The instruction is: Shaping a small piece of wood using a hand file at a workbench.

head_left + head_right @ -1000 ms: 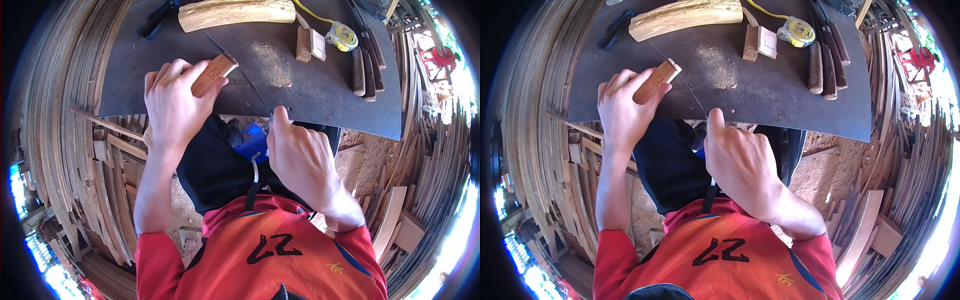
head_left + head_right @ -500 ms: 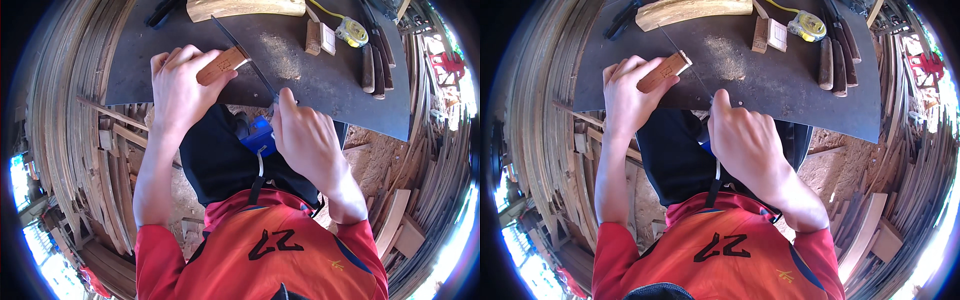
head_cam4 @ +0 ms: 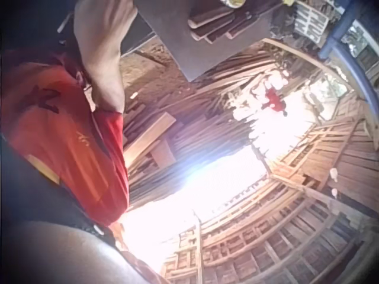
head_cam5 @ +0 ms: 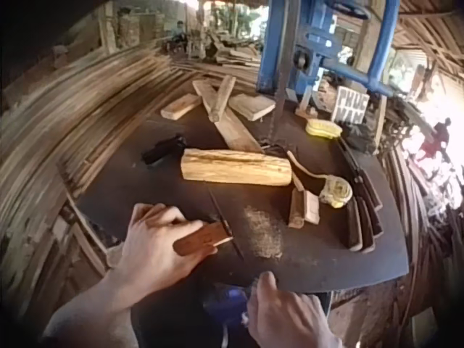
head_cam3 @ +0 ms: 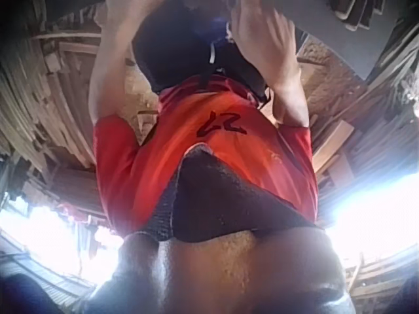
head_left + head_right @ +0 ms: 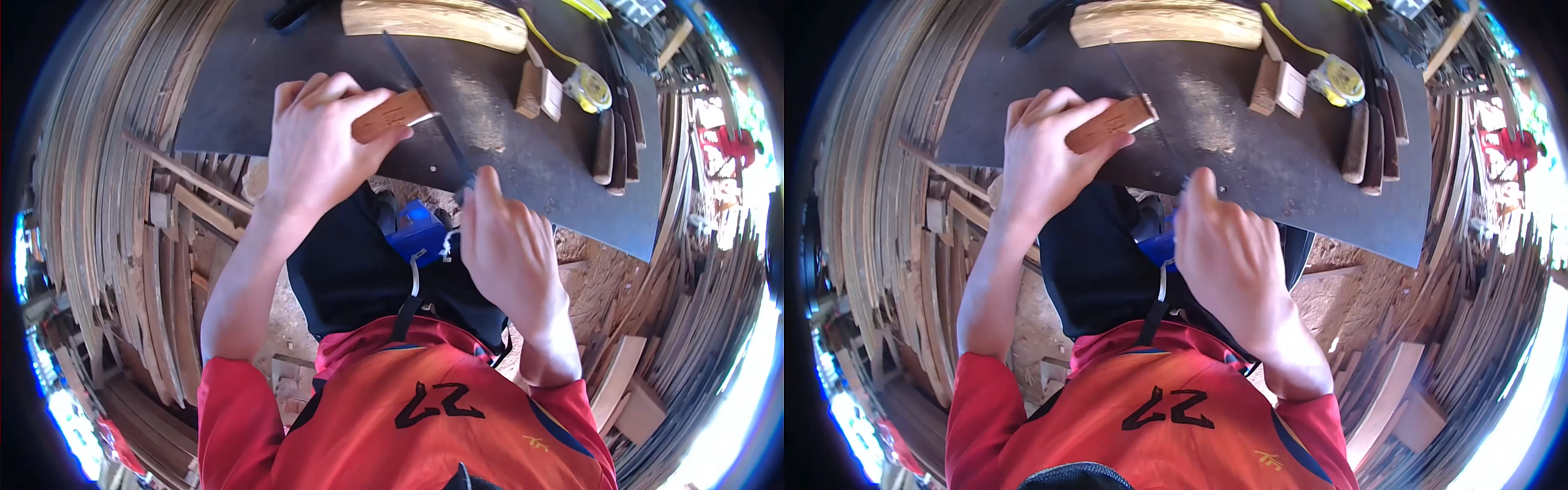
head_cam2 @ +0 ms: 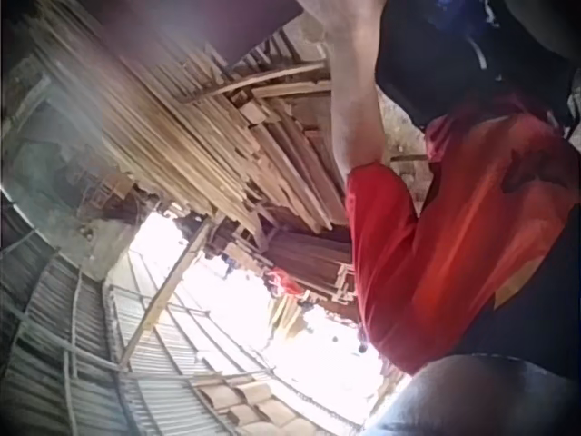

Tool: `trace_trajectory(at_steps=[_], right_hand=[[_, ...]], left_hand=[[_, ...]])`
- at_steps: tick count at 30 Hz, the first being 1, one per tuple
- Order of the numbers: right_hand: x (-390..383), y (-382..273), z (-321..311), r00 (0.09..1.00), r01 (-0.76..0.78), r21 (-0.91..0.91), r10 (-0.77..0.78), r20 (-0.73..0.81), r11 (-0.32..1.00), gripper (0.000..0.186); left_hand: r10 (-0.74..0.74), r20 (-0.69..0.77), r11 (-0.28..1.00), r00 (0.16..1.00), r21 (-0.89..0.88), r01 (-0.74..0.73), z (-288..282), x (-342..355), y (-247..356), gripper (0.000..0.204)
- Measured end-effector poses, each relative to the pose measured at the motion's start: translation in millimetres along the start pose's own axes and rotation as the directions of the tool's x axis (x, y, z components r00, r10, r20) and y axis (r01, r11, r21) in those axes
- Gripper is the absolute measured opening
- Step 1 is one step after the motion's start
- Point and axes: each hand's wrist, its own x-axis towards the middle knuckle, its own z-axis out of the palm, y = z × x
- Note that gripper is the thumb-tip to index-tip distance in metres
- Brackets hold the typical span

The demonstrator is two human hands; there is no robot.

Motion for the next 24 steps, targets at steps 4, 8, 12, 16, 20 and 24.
trace_trajectory(at_steps=[4, 8, 12, 16, 20, 24], right_hand=[[-46, 6, -12, 0.990, -0.113, 0.007, 0.112, 0.089, 0.994, 0.017], [-36, 1, -19, 0.988, -0.107, -0.007, 0.107, 0.107, 0.994, 0.017], [1, -4, -1, 1.000, -0.007, 0.011, 0.007, -0.001, 1.000, 0.018], [-17, 2, 6, 0.996, 0.015, -0.043, -0.018, -0.083, 0.999, 0.017], [-70, 17, -18, 0.994, -0.072, 0.006, 0.072, 0.078, 0.997, 0.016], [-94, 35, -31, 0.996, -0.060, 0.010, 0.059, 0.068, 0.998, 0.015]], left_hand=[[-0.032, -0.007, 0.999, 0.999, -0.009, 0.032, 1, -6, 0, 0.044], [0.042, -0.015, 0.996, 0.999, -0.072, -0.043, 6, 0, -8, 0.046], [0.012, 0.027, 0.998, 1.000, -0.067, -0.010, 3, 0, -7, 0.048], [-0.034, 0.026, 0.997, 0.999, -0.073, 0.036, 2, 0, -1, 0.045], [-0.034, 0.028, 0.996, 0.999, -0.085, 0.036, 4, 0, -1, 0.044], [0.036, 0.083, 0.993, 0.996, -0.113, -0.027, 3, 0, 9, 0.044]])
